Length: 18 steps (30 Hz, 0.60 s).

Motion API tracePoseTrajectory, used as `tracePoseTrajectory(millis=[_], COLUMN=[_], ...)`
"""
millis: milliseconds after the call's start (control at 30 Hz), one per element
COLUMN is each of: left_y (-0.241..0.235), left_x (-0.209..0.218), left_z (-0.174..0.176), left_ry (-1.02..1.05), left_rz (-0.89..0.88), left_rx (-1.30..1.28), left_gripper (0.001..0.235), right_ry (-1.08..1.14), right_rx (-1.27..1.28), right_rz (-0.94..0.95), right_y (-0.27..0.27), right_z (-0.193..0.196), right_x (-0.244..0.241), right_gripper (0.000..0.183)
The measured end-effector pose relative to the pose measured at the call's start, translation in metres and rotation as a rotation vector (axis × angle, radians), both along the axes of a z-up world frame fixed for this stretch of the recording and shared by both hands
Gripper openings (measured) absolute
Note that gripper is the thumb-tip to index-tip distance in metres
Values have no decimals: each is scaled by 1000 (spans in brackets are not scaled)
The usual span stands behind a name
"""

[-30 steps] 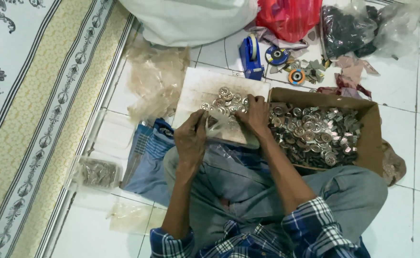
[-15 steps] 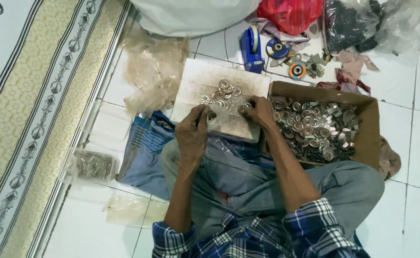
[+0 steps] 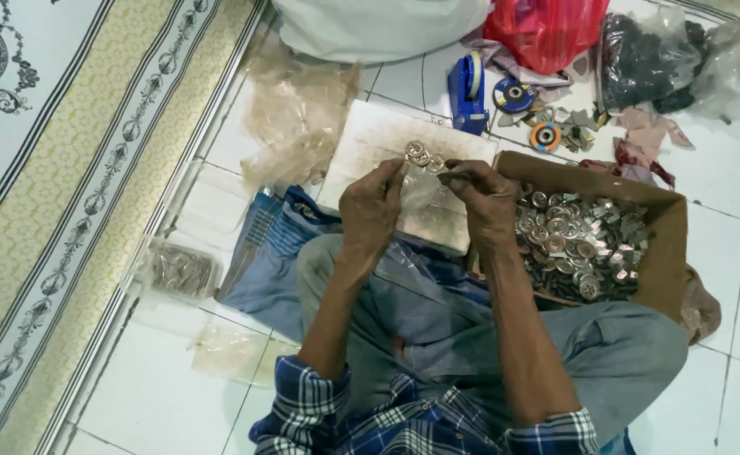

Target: The person is sitting on the floor, sorting and assembling small circular metal components, placing them into a cardboard box.

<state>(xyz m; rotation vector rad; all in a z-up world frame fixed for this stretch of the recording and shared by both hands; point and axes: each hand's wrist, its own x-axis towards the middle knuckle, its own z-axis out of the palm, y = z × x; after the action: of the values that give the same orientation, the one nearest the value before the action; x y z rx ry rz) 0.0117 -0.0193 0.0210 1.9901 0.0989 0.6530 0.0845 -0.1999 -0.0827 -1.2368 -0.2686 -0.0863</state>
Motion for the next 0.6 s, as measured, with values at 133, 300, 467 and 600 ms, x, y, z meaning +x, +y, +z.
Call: tracePoseTrajectory(millis=[133,300,467,600], left_y=[-3,-1,2,-1], left_x=[0,-8,-10,-12], left_z=[-8,-17,-17,-12], left_ry=[6,65,27,-35], left_rz=[-4,-21,-8,36], left_rx=[-17,-110,30,272], left_gripper=[13,17,16,12], right_ry=[-142,-50,-126,-388], right_rx=[-77,-225,-422,-751], right_rz=[74,202,204,148], right_y=[24,29,25,24], right_z=[35,40,36,75], right_x=[-7,-21,-12,-12], right_gripper=[21,20,21,22])
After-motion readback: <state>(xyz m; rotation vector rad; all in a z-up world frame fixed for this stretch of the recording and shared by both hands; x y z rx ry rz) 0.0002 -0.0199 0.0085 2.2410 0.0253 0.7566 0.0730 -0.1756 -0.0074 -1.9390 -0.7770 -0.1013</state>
